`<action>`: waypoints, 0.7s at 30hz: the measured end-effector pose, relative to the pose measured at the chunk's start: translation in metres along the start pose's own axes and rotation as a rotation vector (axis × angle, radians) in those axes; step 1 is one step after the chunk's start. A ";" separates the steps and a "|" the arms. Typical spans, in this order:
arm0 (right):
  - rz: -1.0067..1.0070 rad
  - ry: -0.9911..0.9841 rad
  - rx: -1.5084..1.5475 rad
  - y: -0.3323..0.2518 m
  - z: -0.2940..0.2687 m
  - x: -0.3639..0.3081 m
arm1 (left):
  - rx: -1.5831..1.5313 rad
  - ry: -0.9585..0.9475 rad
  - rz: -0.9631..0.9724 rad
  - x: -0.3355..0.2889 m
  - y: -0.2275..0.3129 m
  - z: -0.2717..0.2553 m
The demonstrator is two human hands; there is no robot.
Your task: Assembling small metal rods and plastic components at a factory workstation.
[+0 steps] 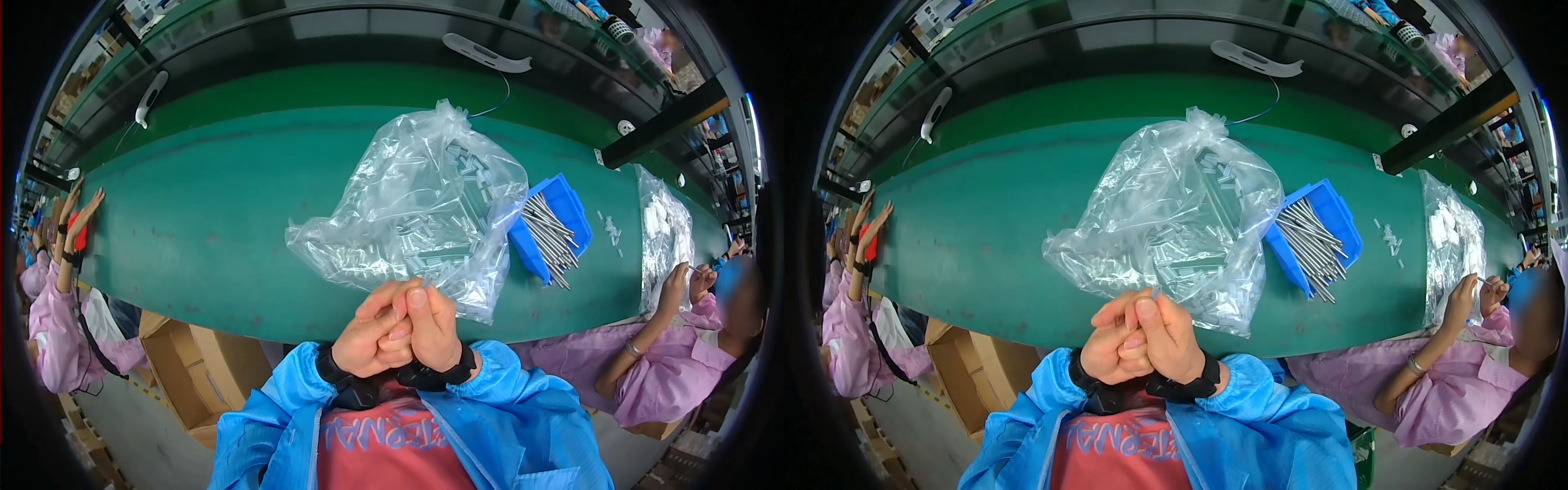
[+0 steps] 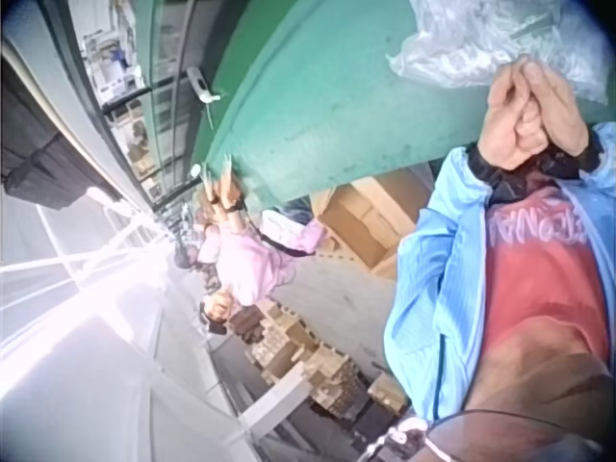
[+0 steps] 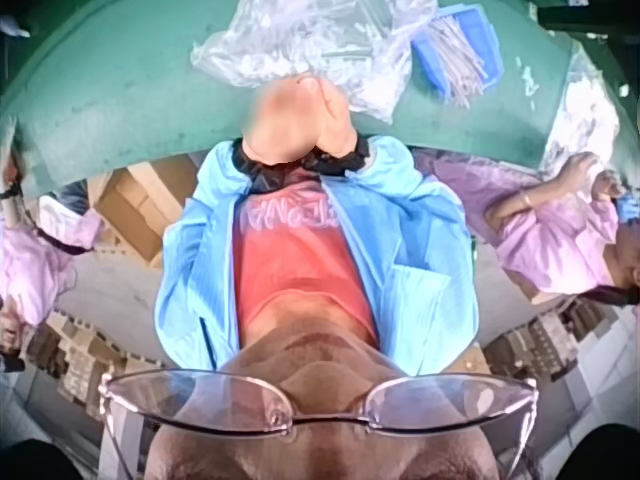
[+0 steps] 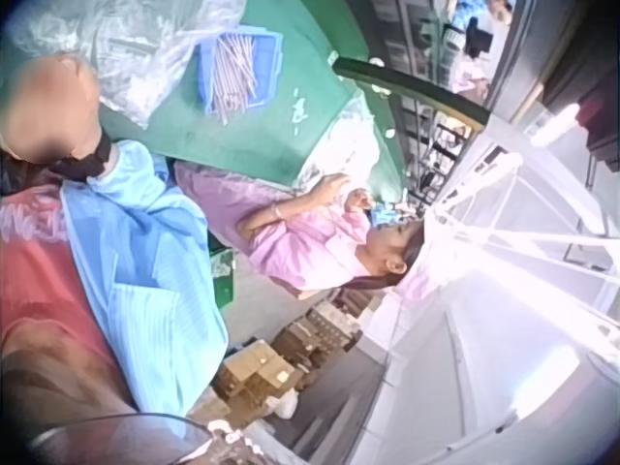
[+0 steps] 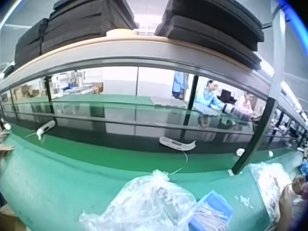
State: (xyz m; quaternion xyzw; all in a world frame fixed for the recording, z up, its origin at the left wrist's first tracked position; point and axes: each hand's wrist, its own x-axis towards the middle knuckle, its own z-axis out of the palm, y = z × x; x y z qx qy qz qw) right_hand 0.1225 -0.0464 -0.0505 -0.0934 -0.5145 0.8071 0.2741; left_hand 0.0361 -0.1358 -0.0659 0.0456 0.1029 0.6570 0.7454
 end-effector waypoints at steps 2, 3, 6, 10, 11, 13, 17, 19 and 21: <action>0.060 -0.065 -0.118 -0.007 -0.006 0.001 | 0.054 -0.012 -0.019 0.001 0.006 -0.001; 0.087 -0.098 -0.180 -0.011 -0.006 0.002 | 0.074 -0.023 -0.045 0.000 0.008 -0.003; 0.046 0.024 -0.084 -0.021 0.003 0.005 | 0.142 -0.042 -0.095 -0.007 0.017 -0.006; -0.126 -0.017 -0.284 -0.031 -0.015 0.017 | 0.209 -0.035 -0.097 -0.011 0.023 -0.002; -0.088 -0.030 -0.279 -0.033 -0.014 0.018 | 0.213 -0.035 -0.097 -0.012 0.023 -0.002; -0.012 -0.048 -0.275 -0.037 -0.011 0.018 | 0.211 -0.034 -0.099 -0.012 0.023 -0.004; 0.012 0.070 -0.110 -0.020 -0.004 0.011 | 0.227 -0.035 -0.034 -0.013 0.016 -0.008; 0.008 0.123 -0.096 -0.015 0.002 0.009 | 0.183 -0.043 0.016 -0.011 0.011 -0.006; 0.007 0.153 -0.061 -0.019 0.008 0.011 | 0.150 -0.051 0.053 -0.007 0.006 -0.004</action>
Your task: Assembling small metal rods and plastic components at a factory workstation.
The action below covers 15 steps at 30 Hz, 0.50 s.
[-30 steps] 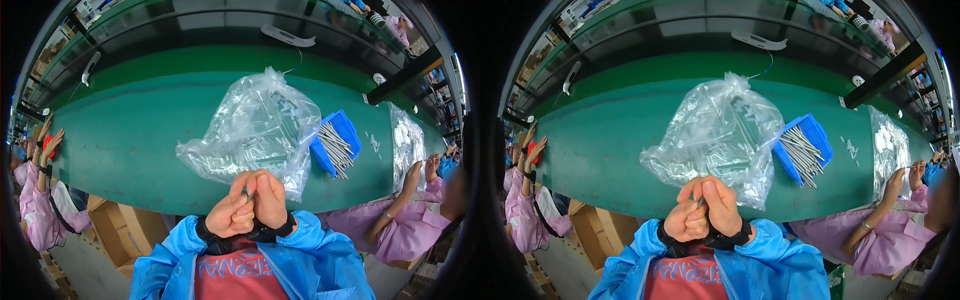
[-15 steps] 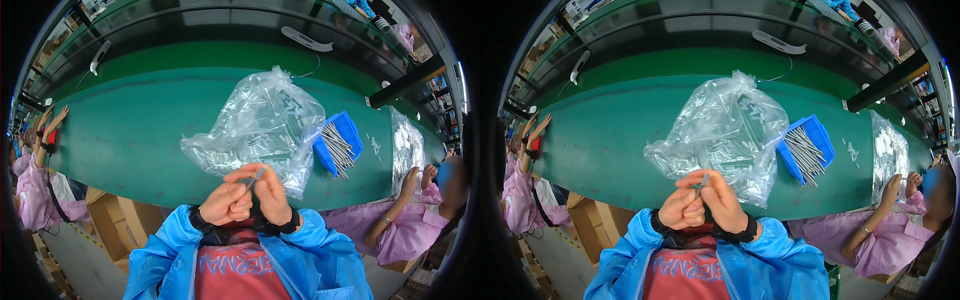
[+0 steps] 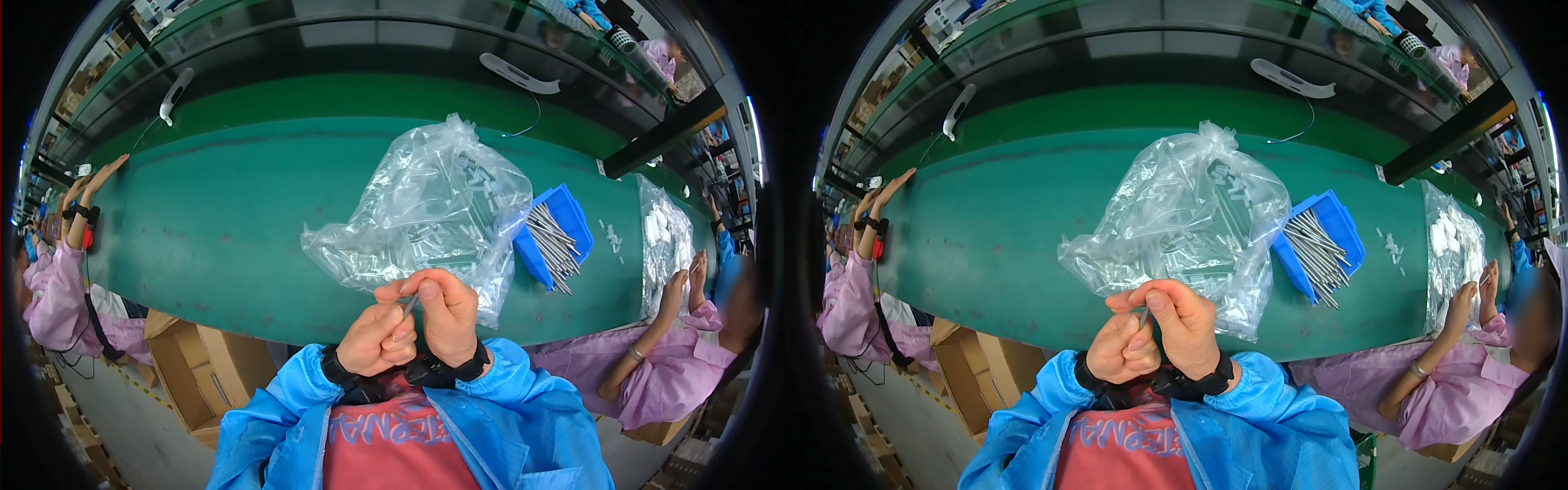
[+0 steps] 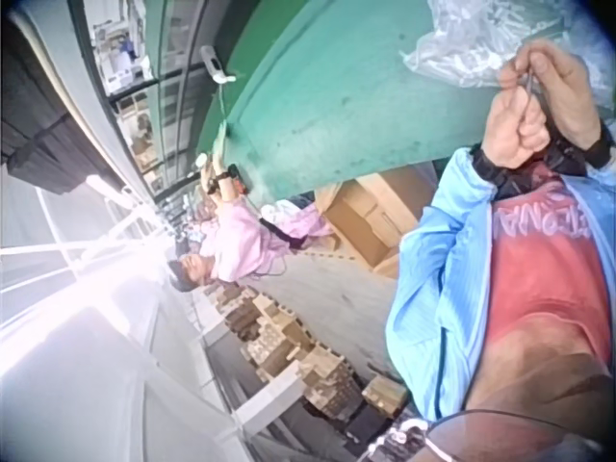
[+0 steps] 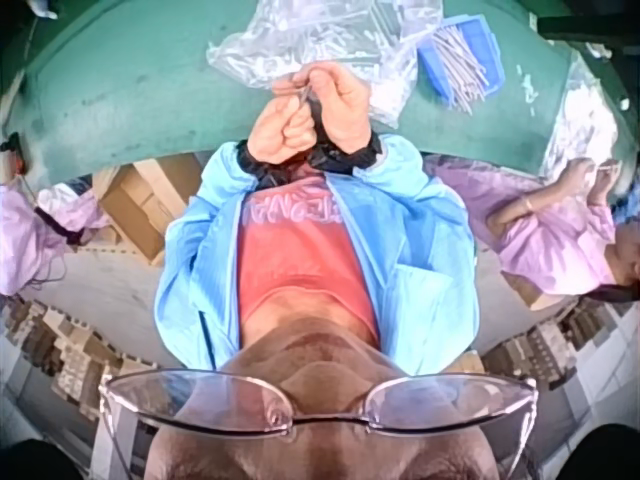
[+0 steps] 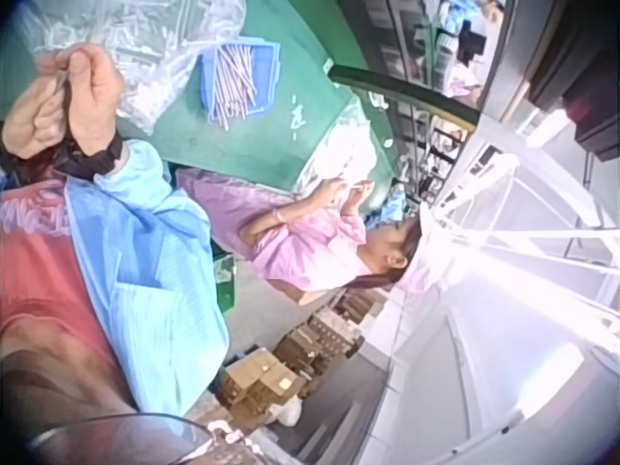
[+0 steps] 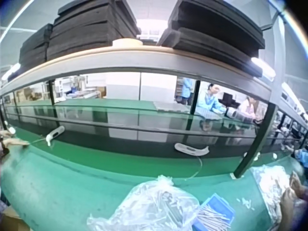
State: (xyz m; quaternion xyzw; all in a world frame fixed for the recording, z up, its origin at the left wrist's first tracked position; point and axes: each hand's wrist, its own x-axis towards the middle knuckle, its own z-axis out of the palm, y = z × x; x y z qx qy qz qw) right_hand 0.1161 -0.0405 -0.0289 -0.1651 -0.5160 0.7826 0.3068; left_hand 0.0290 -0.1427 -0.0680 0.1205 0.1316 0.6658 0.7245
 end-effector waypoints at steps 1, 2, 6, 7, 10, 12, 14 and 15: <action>0.001 0.014 0.017 -0.002 0.002 0.001 | -0.011 -0.003 0.014 0.002 -0.002 0.001; 0.025 0.019 0.012 -0.002 0.002 0.001 | -0.022 -0.006 0.027 0.003 -0.003 0.001; 0.058 -0.007 -0.034 -0.002 0.002 -0.002 | -0.089 -0.064 0.007 0.008 0.000 0.001; 0.050 -0.028 -0.050 -0.001 0.002 -0.002 | -0.123 -0.059 -0.007 0.008 0.001 0.001; -0.029 -0.059 -0.154 0.002 -0.002 0.003 | 0.037 -0.048 0.008 0.010 0.009 -0.001; 0.083 -0.155 -0.156 -0.008 -0.009 0.007 | 0.264 -0.007 0.030 0.009 0.017 0.004; 0.189 -0.241 -0.190 -0.021 -0.012 0.010 | 0.527 0.069 0.048 0.004 0.026 0.016; 0.245 -0.277 -0.223 -0.027 -0.012 0.010 | 0.471 0.149 0.035 -0.001 0.024 0.014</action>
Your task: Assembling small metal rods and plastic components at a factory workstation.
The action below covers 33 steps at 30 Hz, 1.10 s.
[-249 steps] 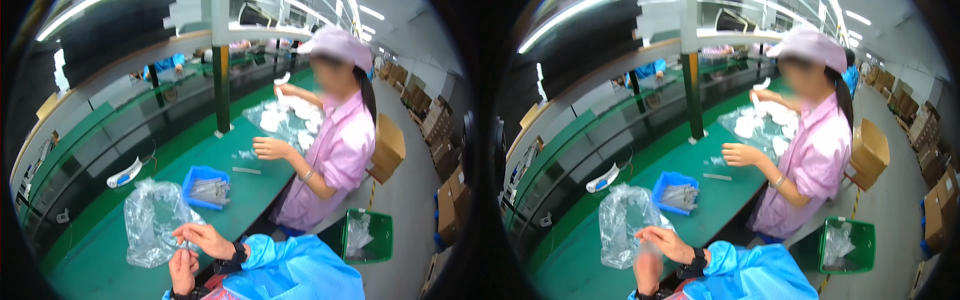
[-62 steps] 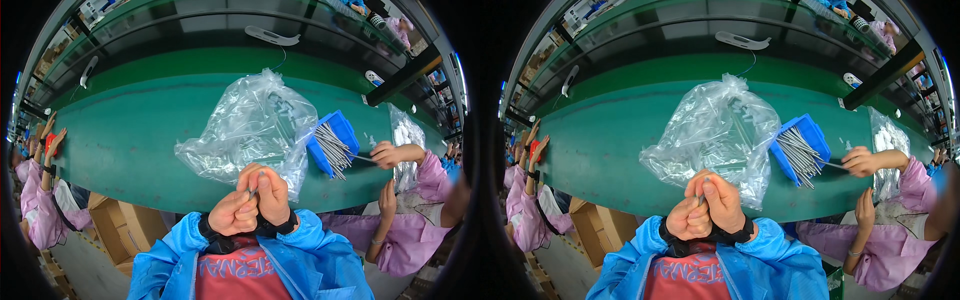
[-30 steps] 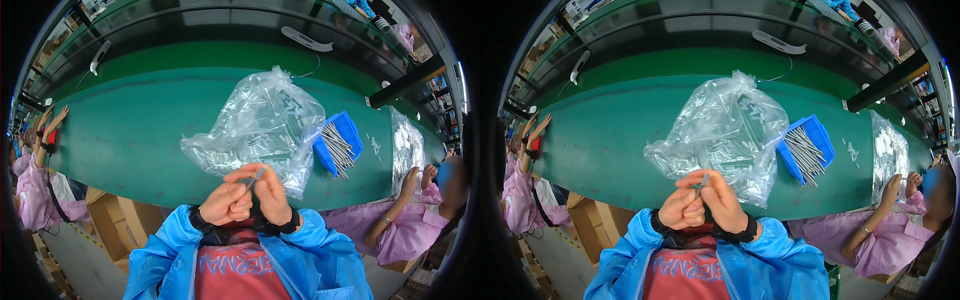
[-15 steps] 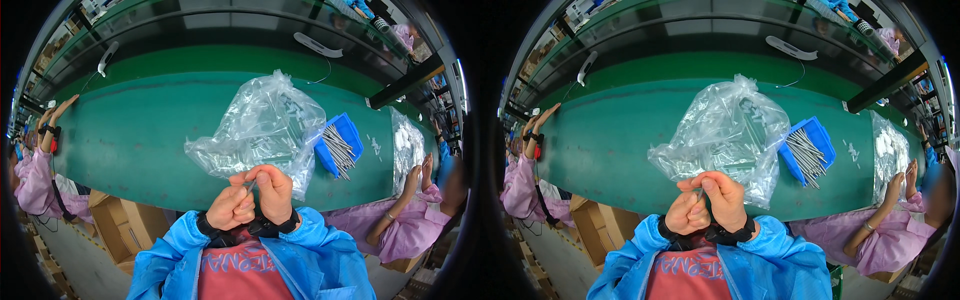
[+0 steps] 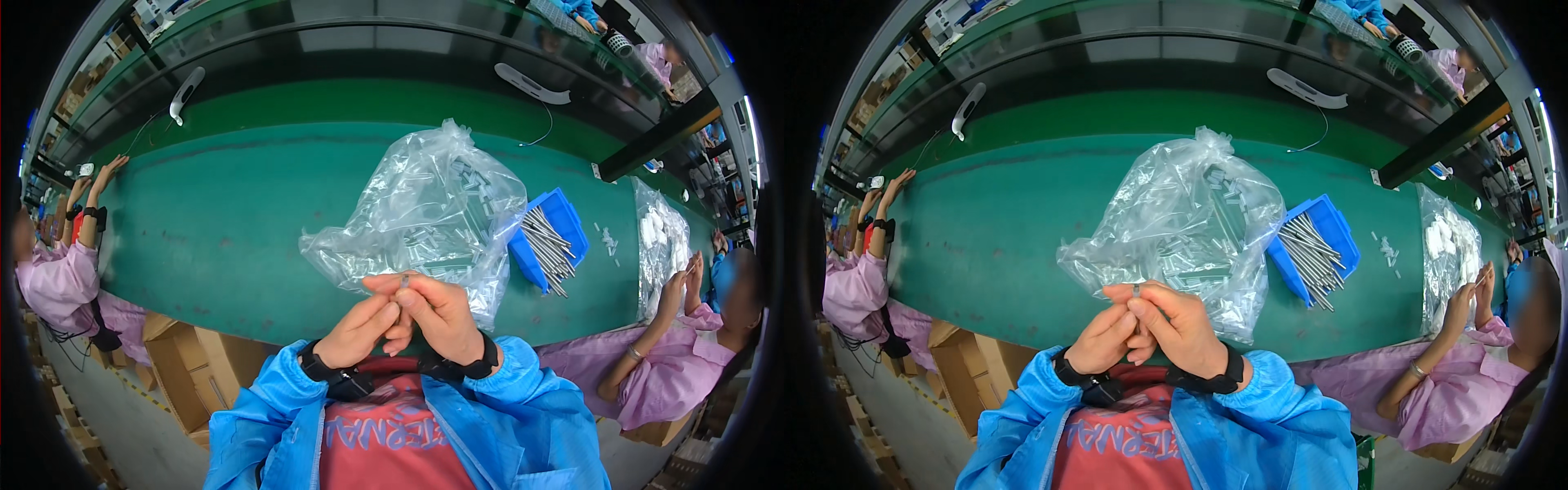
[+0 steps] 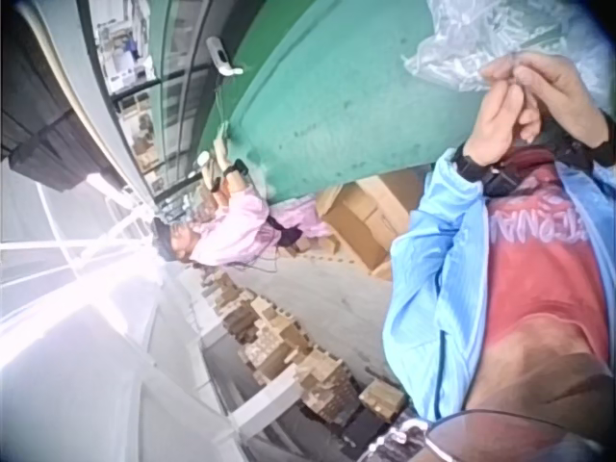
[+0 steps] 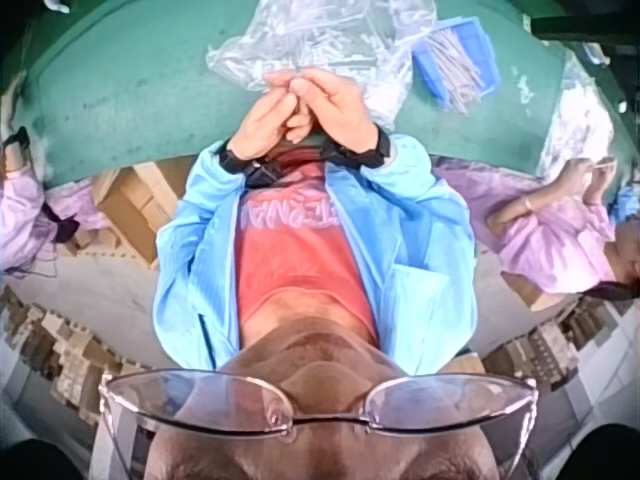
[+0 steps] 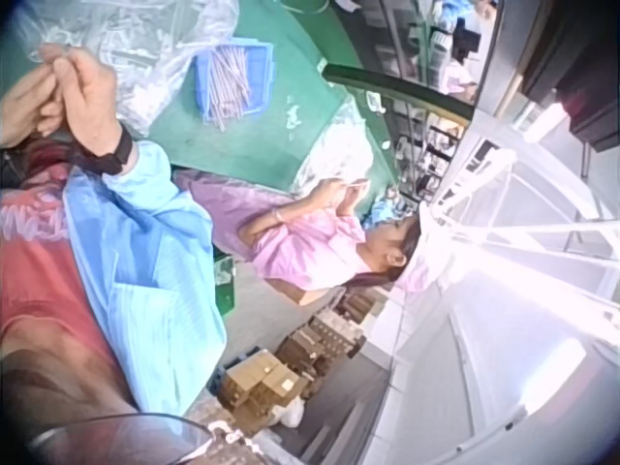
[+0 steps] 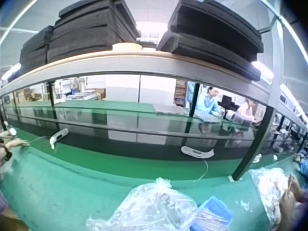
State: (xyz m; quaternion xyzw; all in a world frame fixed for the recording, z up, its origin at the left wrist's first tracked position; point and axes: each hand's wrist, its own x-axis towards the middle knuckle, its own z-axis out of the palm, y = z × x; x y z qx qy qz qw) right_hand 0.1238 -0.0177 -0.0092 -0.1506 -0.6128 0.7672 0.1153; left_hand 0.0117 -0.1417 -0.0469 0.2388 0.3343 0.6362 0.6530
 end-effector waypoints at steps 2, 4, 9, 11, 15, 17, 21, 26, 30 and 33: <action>-0.042 0.030 -0.133 -0.001 -0.010 0.001 | 0.093 0.038 0.073 0.002 -0.006 -0.006; -0.235 0.152 -0.323 0.007 -0.023 0.008 | 0.167 0.067 0.112 0.000 -0.007 -0.010; -0.100 0.078 -0.234 0.008 -0.020 0.003 | -0.109 0.062 -0.089 -0.006 -0.003 0.001; -0.027 0.124 -0.117 0.020 -0.012 -0.002 | -0.138 0.049 -0.074 -0.005 -0.007 0.002; -0.136 0.302 -0.196 0.026 -0.001 -0.003 | -0.149 0.038 -0.072 -0.006 -0.006 0.003; -0.095 0.324 -0.089 0.023 0.003 -0.004 | -0.116 0.051 -0.066 -0.006 -0.007 0.005; -0.122 0.398 0.030 0.024 0.009 -0.006 | 0.156 0.146 -0.017 -0.007 -0.006 0.014; -0.128 0.443 0.067 0.028 0.010 -0.008 | 0.206 0.169 -0.007 -0.005 -0.009 0.019; -0.274 0.497 0.094 0.035 0.013 -0.004 | 0.002 0.134 -0.019 -0.006 -0.016 0.017; -0.274 0.524 -0.040 0.041 0.010 -0.006 | -0.025 0.145 -0.024 -0.005 -0.015 0.020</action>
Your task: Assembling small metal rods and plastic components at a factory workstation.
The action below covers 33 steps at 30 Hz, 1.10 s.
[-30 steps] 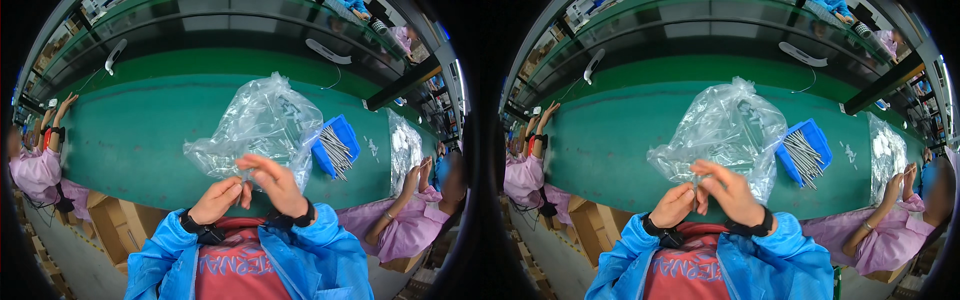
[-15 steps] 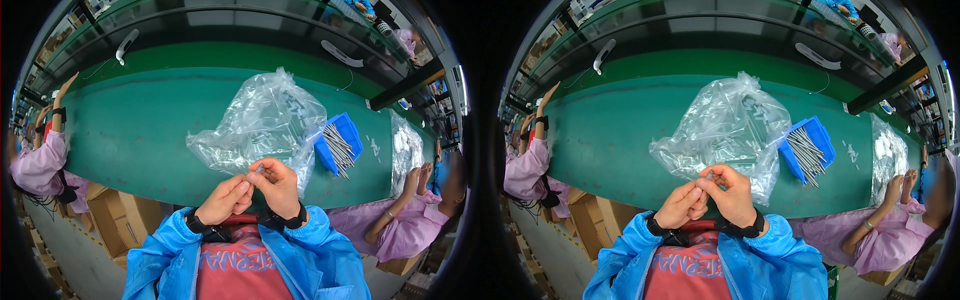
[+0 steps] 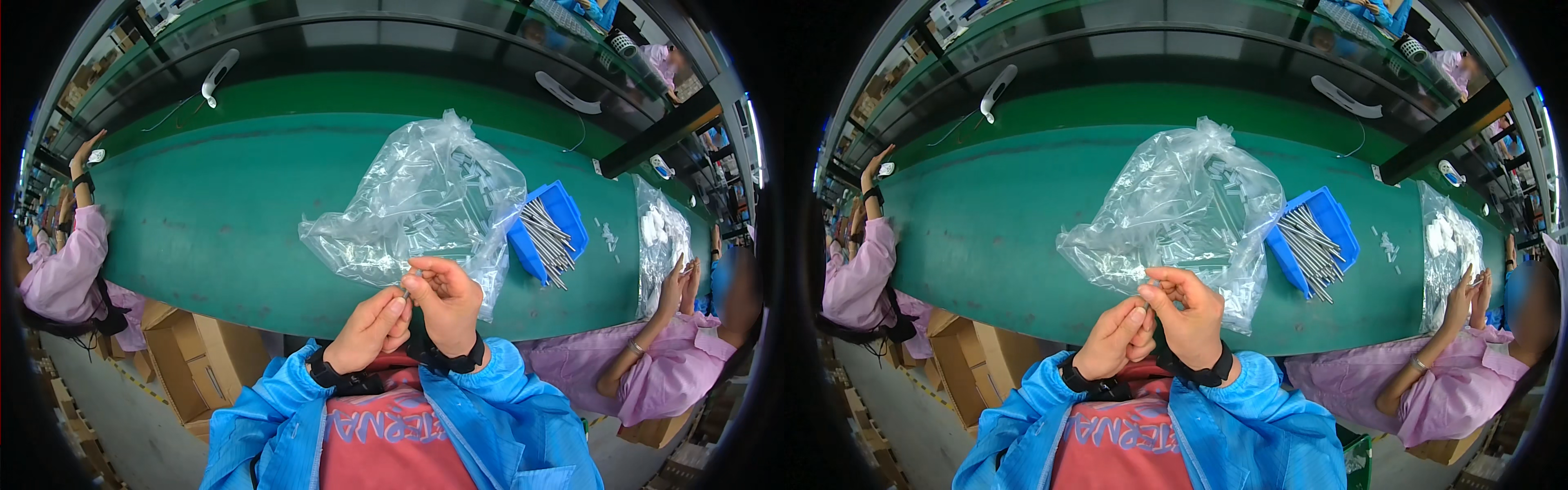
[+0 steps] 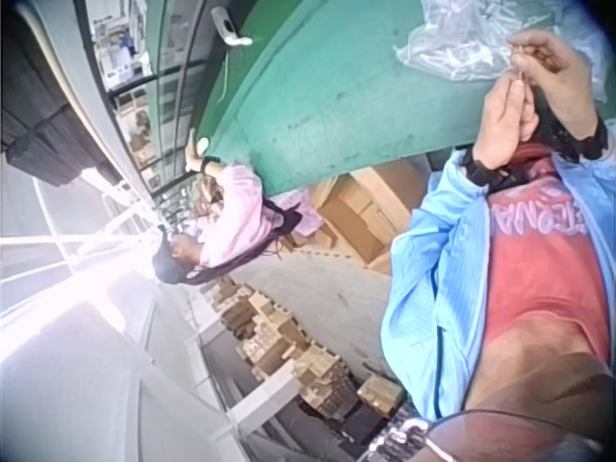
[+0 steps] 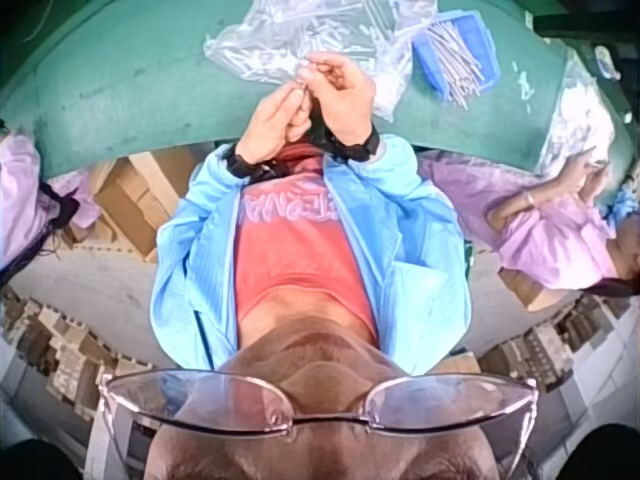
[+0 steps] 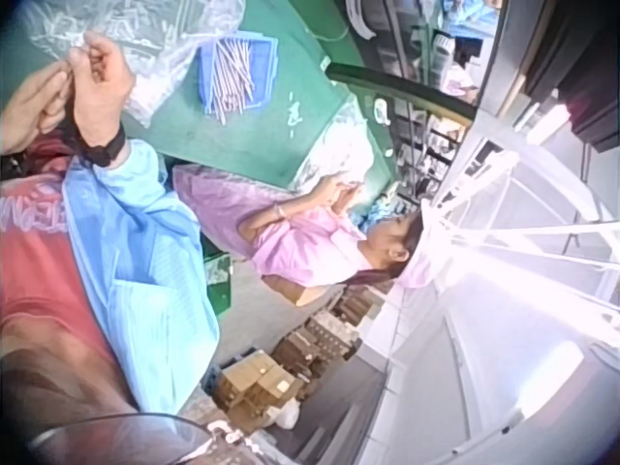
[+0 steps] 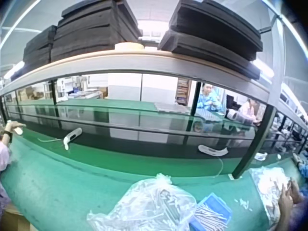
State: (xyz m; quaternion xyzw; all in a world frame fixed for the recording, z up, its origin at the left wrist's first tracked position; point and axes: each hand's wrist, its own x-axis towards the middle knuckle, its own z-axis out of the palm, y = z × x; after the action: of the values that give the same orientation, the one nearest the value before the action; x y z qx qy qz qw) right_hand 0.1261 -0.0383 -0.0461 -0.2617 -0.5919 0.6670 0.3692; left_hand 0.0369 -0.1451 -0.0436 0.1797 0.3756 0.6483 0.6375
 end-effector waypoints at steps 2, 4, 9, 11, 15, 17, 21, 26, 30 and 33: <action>0.004 0.021 -0.037 0.000 -0.003 0.000 | 0.001 -0.001 -0.015 0.000 0.001 0.002; -0.011 0.021 -0.084 -0.001 -0.006 0.002 | 0.002 -0.015 -0.034 0.000 0.000 0.003; -0.103 -0.032 -0.245 -0.007 -0.010 0.004 | 0.115 -0.027 -0.094 -0.005 0.010 -0.001; -0.162 -0.196 -0.411 -0.018 -0.014 0.013 | 0.202 -0.020 -0.088 -0.004 0.015 0.001; -0.273 -0.221 -0.752 -0.030 -0.029 0.043 | 0.217 -0.003 -0.019 -0.008 0.020 -0.003; -0.358 -0.179 -0.947 -0.026 -0.038 0.061 | 0.108 0.018 -0.003 -0.008 0.022 -0.005; -0.417 -0.261 -1.236 -0.004 -0.048 0.072 | 0.451 0.025 0.214 -0.003 0.018 -0.009; -0.423 -0.283 -1.401 0.004 -0.047 0.076 | 0.455 0.130 0.292 -0.007 0.032 -0.013; -0.425 -0.287 -1.419 0.005 -0.039 0.079 | 0.207 0.216 0.276 -0.010 0.043 -0.012; -0.431 -0.281 -1.415 0.004 -0.042 0.081 | 0.203 0.171 0.317 -0.007 0.042 -0.007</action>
State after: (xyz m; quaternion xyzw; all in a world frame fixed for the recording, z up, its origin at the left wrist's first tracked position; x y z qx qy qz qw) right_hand 0.1101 0.0517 -0.0498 -0.2275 -0.9588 0.0677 0.1564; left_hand 0.0038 -0.1494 -0.0160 0.2442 0.4589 0.7123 0.4717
